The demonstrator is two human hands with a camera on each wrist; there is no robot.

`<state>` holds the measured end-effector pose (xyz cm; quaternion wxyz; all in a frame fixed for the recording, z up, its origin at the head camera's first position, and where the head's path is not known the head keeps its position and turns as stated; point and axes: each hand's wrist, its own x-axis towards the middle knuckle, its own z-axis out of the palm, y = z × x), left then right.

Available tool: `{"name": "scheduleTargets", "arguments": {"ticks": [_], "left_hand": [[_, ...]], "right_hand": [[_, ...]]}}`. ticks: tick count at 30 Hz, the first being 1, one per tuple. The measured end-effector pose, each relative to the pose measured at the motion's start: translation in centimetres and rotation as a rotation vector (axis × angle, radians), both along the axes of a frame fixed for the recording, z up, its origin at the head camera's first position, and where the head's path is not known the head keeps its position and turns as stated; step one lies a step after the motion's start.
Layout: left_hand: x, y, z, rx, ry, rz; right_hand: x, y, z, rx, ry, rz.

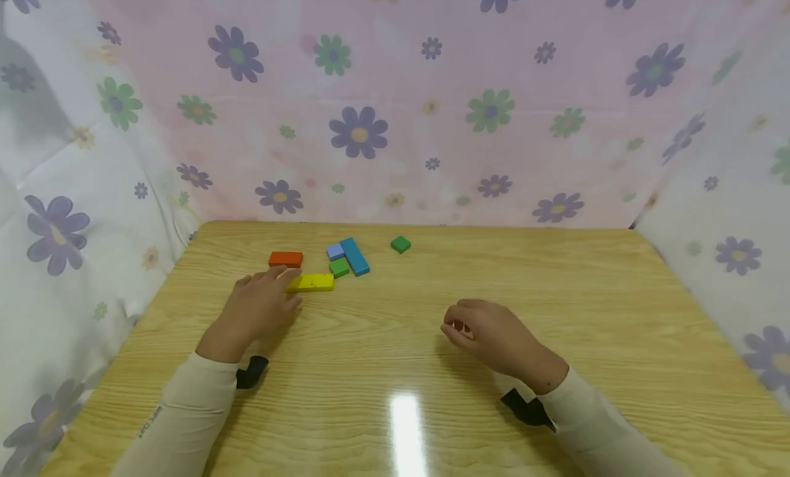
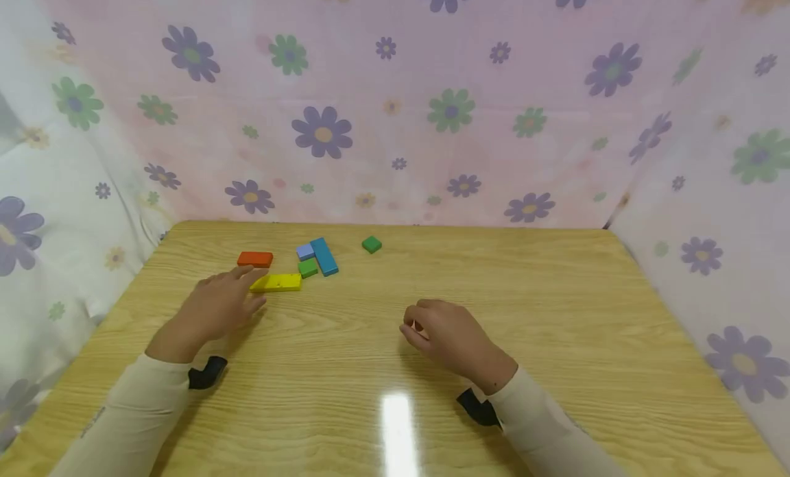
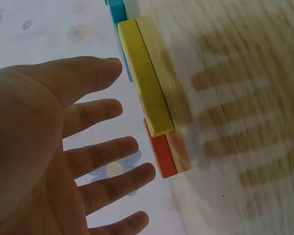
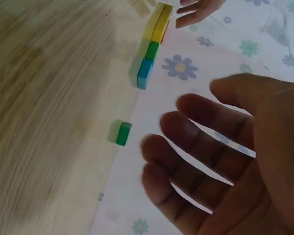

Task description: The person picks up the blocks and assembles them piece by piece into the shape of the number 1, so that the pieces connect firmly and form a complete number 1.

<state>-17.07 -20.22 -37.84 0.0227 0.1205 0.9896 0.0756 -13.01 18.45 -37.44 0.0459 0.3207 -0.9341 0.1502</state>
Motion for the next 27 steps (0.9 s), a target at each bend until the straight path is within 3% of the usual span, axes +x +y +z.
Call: {"name": "scheduleTargets", "arguments": {"ticks": [5, 13, 18, 27], "left_hand": [[0.1, 0.3, -0.1, -0.015, -0.002, -0.011], [0.1, 0.2, -0.2, -0.041, 0.017, -0.045], [0.2, 0.1, -0.5, -0.043, -0.006, -0.058], [0.1, 0.2, -0.6, -0.045, 0.016, -0.072]], "right_hand": [[0.5, -0.1, 0.0, 0.048, -0.126, 0.041], [0.8, -0.8, -0.6, -0.005, -0.283, 0.158], [1.1, -1.2, -0.8, 0.009, -0.309, 0.187], [1.3, -1.4, -0.7, 0.009, -0.267, 0.208]]}}
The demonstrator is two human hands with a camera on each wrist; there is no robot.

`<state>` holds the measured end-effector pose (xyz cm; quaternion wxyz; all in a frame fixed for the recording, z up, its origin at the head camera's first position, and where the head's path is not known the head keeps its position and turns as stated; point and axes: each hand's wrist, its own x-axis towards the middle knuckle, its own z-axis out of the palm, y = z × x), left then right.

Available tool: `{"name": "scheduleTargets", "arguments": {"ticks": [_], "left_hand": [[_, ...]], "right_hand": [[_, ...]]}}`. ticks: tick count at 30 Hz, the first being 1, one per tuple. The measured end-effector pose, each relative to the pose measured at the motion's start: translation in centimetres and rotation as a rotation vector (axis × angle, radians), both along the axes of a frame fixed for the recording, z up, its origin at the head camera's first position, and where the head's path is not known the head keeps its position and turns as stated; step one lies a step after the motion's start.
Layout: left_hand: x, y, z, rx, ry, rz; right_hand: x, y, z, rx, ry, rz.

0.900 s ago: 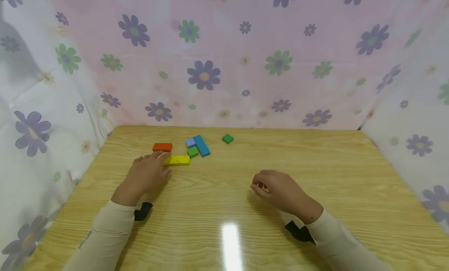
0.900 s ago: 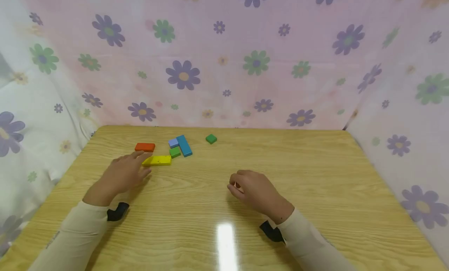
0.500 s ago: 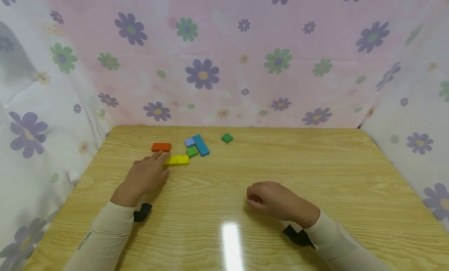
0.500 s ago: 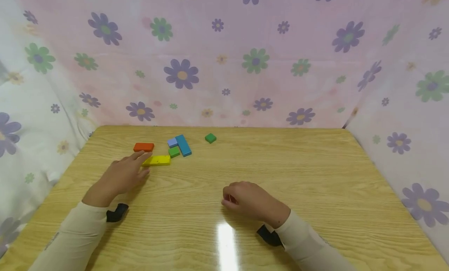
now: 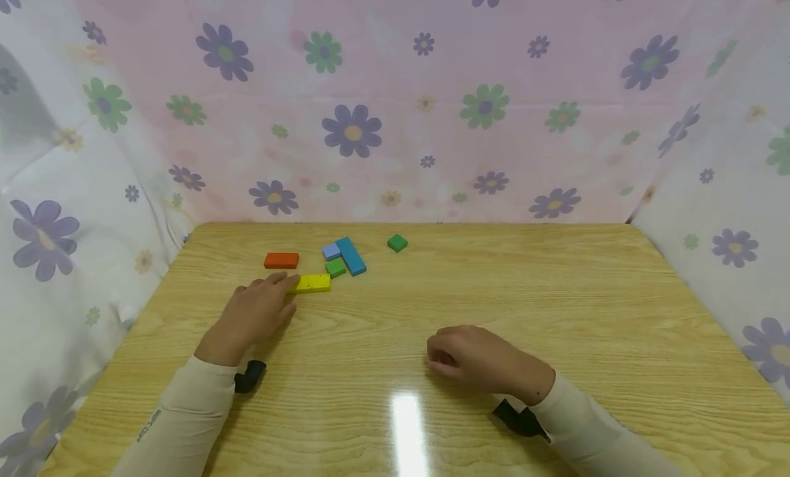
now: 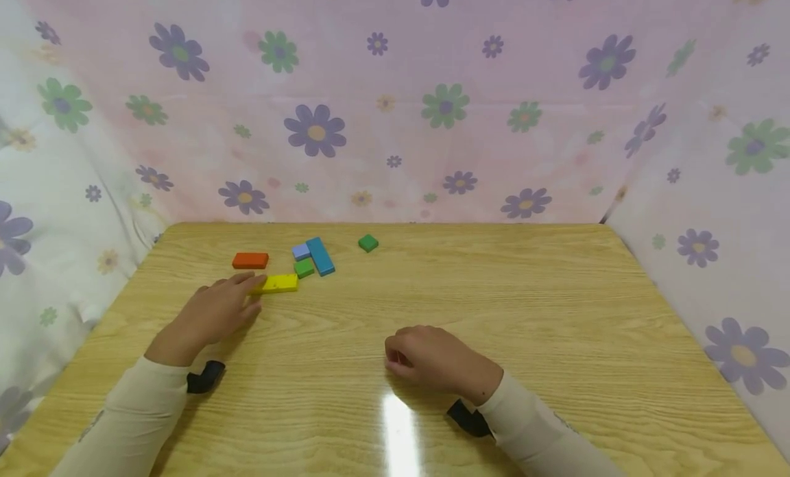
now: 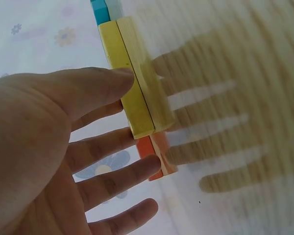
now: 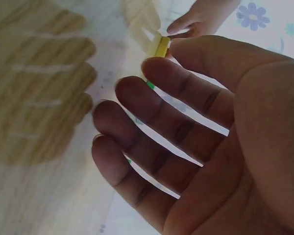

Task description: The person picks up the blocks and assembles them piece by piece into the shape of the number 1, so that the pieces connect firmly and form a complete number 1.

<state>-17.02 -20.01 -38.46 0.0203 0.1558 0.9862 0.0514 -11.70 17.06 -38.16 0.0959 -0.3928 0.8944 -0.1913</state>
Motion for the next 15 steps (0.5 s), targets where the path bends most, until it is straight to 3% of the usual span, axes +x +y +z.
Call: {"name": "scheduleTargets", "arguments": {"ticks": [9, 15], "left_hand": [[-0.1, 0.1, -0.2, 0.059, 0.067, -0.02], [-0.4, 0.4, -0.4, 0.059, 0.072, -0.034]], "right_hand": [[-0.2, -1.0, -0.2, -0.043, 0.039, 0.0], [-0.2, -1.8, 0.3, -0.081, 0.088, -0.028]]}}
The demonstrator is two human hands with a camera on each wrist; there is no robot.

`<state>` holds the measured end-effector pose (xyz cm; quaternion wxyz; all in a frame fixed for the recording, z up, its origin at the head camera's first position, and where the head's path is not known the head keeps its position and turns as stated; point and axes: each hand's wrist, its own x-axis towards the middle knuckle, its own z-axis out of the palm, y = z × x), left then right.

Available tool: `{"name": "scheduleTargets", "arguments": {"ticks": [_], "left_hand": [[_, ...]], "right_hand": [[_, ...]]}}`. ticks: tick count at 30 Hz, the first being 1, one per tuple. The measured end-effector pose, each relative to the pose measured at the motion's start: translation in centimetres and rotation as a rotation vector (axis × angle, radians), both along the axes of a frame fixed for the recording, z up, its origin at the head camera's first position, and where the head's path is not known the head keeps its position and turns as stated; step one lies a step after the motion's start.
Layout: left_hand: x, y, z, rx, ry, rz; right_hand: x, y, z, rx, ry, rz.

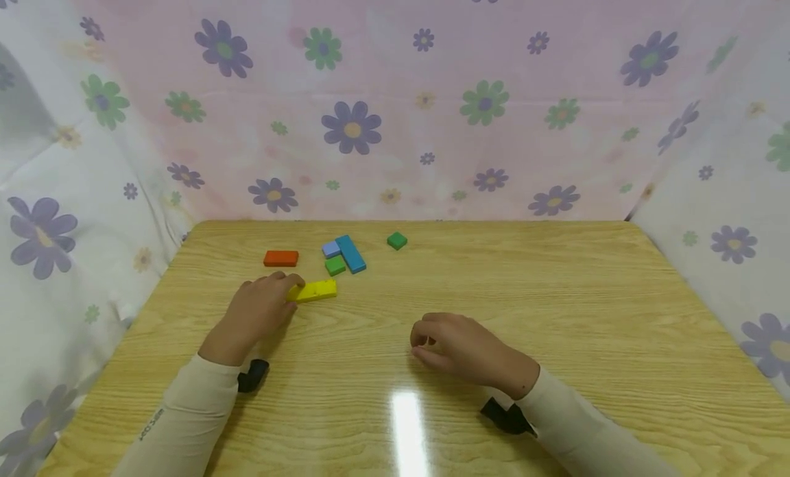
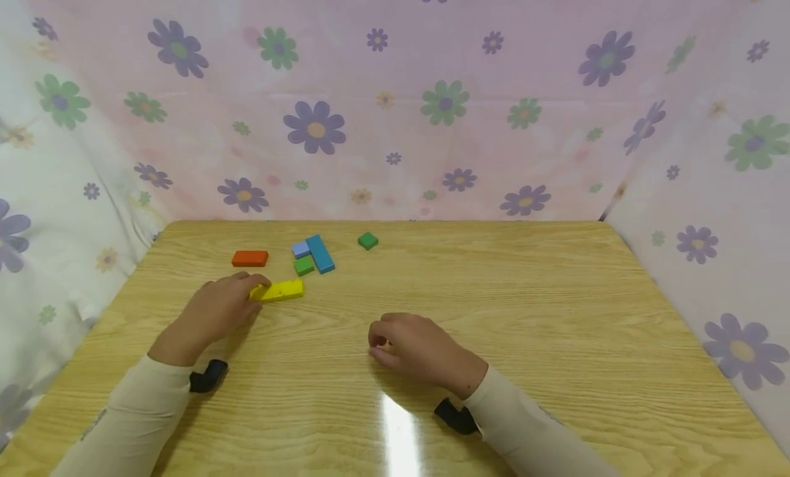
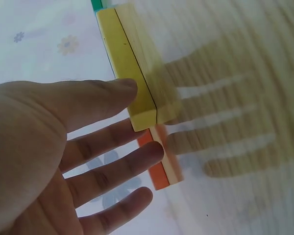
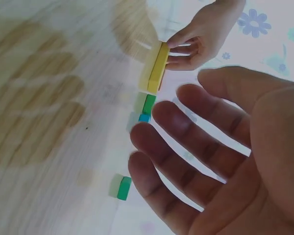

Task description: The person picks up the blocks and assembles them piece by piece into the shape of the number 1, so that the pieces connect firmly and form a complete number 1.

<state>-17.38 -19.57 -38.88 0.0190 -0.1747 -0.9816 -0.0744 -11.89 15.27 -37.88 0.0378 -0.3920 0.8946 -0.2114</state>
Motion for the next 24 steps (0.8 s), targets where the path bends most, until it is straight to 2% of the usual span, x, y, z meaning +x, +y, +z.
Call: {"name": "scheduleTargets", "arguments": {"ticks": [6, 18, 24], "left_hand": [[0.0, 0.4, 0.0, -0.013, -0.008, -0.007], [0.7, 1.4, 0.5, -0.013, -0.071, -0.053], [1.5, 2.3, 1.1, -0.009, -0.063, -0.095]], "right_hand": [[-0.5, -0.7, 0.1, -0.003, 0.053, -0.053], [-1.4, -2.4, 0.6, 0.036, 0.035, -0.085], [-1.4, -2.7, 0.7, 0.047, 0.033, -0.091]]}}
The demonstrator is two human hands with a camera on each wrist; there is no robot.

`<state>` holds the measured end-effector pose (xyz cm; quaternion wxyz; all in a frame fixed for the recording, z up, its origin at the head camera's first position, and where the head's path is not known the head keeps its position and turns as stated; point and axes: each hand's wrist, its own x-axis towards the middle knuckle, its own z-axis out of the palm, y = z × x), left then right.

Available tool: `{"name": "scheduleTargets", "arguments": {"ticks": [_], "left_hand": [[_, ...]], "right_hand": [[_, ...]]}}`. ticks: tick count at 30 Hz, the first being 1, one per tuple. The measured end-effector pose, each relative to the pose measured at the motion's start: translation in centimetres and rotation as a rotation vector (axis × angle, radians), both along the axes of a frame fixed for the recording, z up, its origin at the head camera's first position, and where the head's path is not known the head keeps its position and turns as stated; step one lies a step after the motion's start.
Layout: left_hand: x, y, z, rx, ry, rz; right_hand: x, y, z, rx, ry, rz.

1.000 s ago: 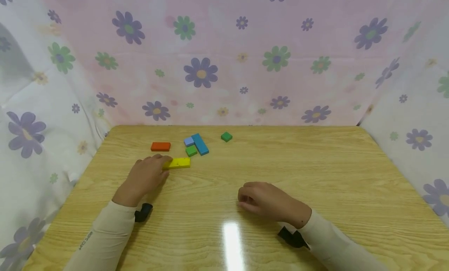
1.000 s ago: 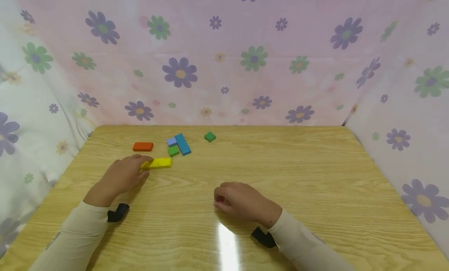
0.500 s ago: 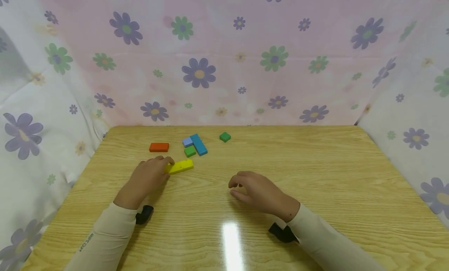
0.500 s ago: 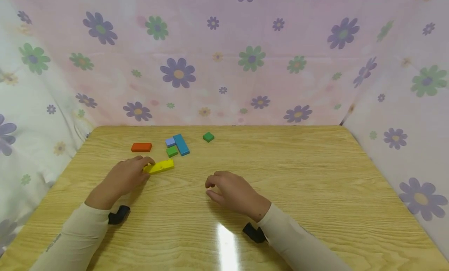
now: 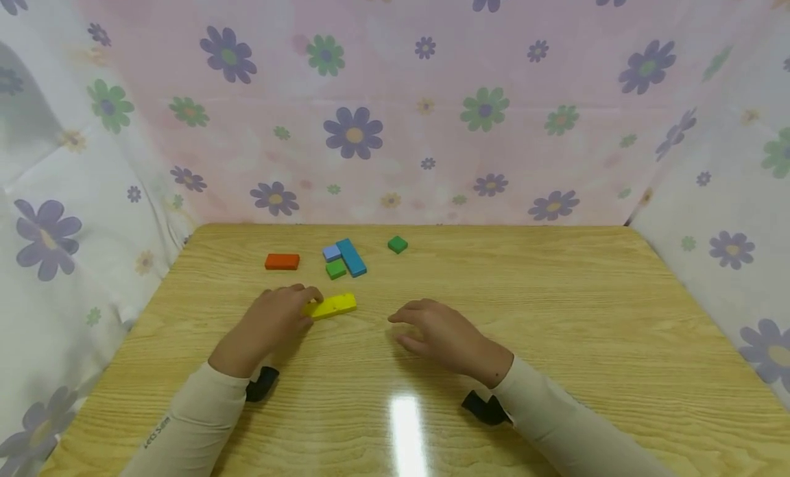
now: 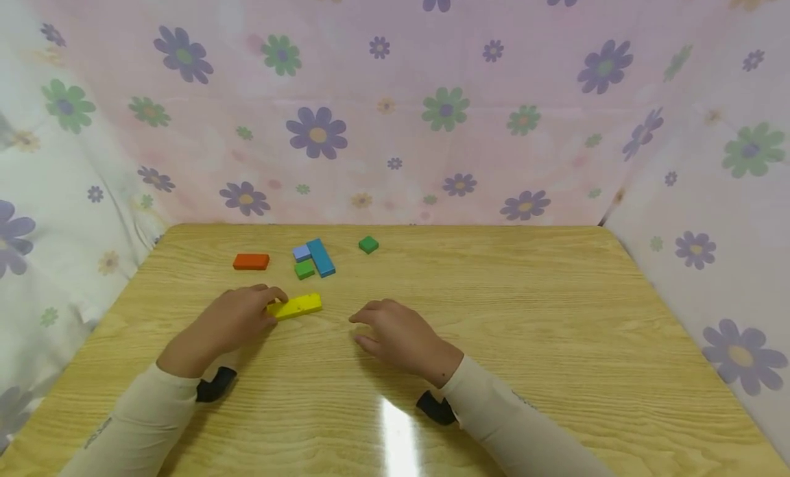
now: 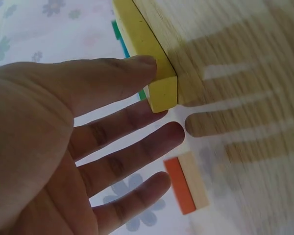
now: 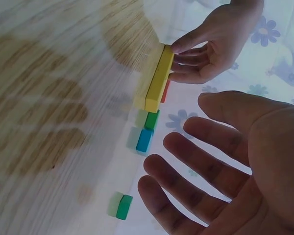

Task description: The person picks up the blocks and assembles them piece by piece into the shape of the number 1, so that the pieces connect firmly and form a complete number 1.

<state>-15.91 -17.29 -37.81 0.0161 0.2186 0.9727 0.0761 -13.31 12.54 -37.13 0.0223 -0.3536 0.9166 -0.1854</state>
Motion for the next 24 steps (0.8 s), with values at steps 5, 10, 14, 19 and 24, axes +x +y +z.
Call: {"name": "scheduleTargets", "arguments": {"ticks": [5, 10, 14, 19, 24], "left_hand": [[0.2, 0.6, -0.3, 0.0, 0.013, -0.033], [0.1, 1.1, -1.1, -0.002, 0.022, -0.064], [0.5, 1.8, -1.2, 0.007, 0.012, -0.079], [1.0, 2.9, -1.0, 0.007, -0.004, -0.086], [1.5, 3.6, -0.9, 0.008, -0.001, -0.11]], "right_hand": [[0.0, 0.0, -0.1, -0.011, -0.001, 0.0], [0.2, 0.2, -0.4, -0.015, 0.02, 0.003], [0.3, 0.3, -0.6, -0.017, 0.01, 0.001], [0.3, 0.6, -0.8, 0.004, -0.004, 0.007], [0.2, 1.1, -0.7, 0.014, 0.009, 0.022]]}}
